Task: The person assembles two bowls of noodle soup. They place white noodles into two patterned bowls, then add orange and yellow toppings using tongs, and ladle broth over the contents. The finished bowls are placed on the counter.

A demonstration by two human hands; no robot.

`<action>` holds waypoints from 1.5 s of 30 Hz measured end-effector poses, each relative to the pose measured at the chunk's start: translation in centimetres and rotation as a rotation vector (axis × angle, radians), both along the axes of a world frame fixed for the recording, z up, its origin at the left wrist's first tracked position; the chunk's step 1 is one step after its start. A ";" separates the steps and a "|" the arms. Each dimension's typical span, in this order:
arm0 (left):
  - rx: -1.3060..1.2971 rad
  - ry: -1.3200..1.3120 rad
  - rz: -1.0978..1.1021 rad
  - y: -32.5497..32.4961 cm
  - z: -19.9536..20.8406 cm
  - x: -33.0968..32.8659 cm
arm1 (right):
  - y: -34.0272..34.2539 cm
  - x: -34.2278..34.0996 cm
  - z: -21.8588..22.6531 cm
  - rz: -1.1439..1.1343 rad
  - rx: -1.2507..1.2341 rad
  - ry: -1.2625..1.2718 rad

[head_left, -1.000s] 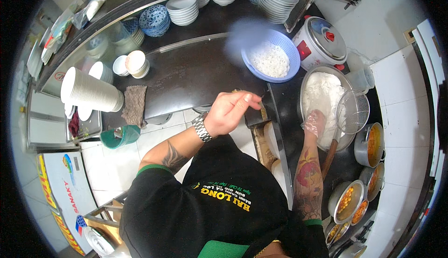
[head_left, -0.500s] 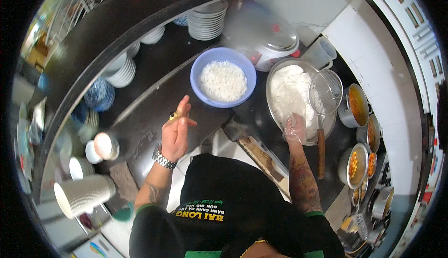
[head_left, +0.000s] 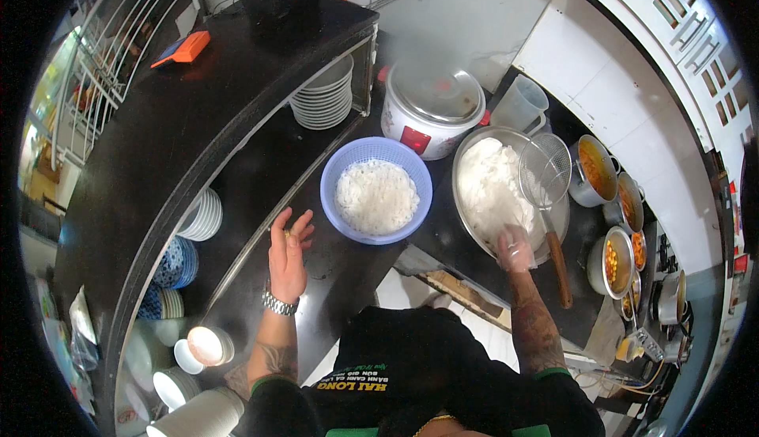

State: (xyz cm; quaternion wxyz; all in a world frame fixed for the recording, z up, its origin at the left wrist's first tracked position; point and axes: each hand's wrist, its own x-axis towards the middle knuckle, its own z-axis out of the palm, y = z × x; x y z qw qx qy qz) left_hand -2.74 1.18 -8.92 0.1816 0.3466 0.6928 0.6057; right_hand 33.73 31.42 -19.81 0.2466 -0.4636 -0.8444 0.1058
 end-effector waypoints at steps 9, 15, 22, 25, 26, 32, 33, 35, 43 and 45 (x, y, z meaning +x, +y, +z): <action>0.041 0.158 0.062 0.8 0.0 -0.3 | 0.2 0.3 -0.5 -0.038 -0.089 0.038; 0.071 0.456 0.189 -0.3 3.6 -2.8 | 0.6 0.6 -1.4 0.046 -0.028 0.075; -0.002 0.338 0.170 0.0 4.3 -1.8 | -0.6 -1.0 1.6 0.090 0.006 0.151; -0.190 0.461 -0.093 2.0 3.1 2.3 | -2.9 -4.3 4.9 0.164 -0.155 0.293; -0.341 0.482 -0.170 3.1 2.5 4.1 | -3.9 -5.8 6.0 0.224 -0.223 0.332; -0.336 0.725 -0.400 8.3 0.8 12.1 | -8.5 -14.5 9.1 0.517 -0.347 0.569; -0.365 0.707 -0.394 8.6 0.8 12.4 | -8.8 -15.2 9.2 0.509 -0.375 0.584; -0.263 0.733 -0.311 8.6 0.7 12.7 | -8.8 -16.0 9.2 0.531 -0.452 0.624; -0.193 0.715 -0.286 8.6 -0.2 12.8 | -8.2 -17.9 7.4 0.506 -0.635 0.818; -0.164 0.695 -0.389 8.9 -0.4 13.5 | -7.7 -18.0 7.3 0.474 -0.729 0.775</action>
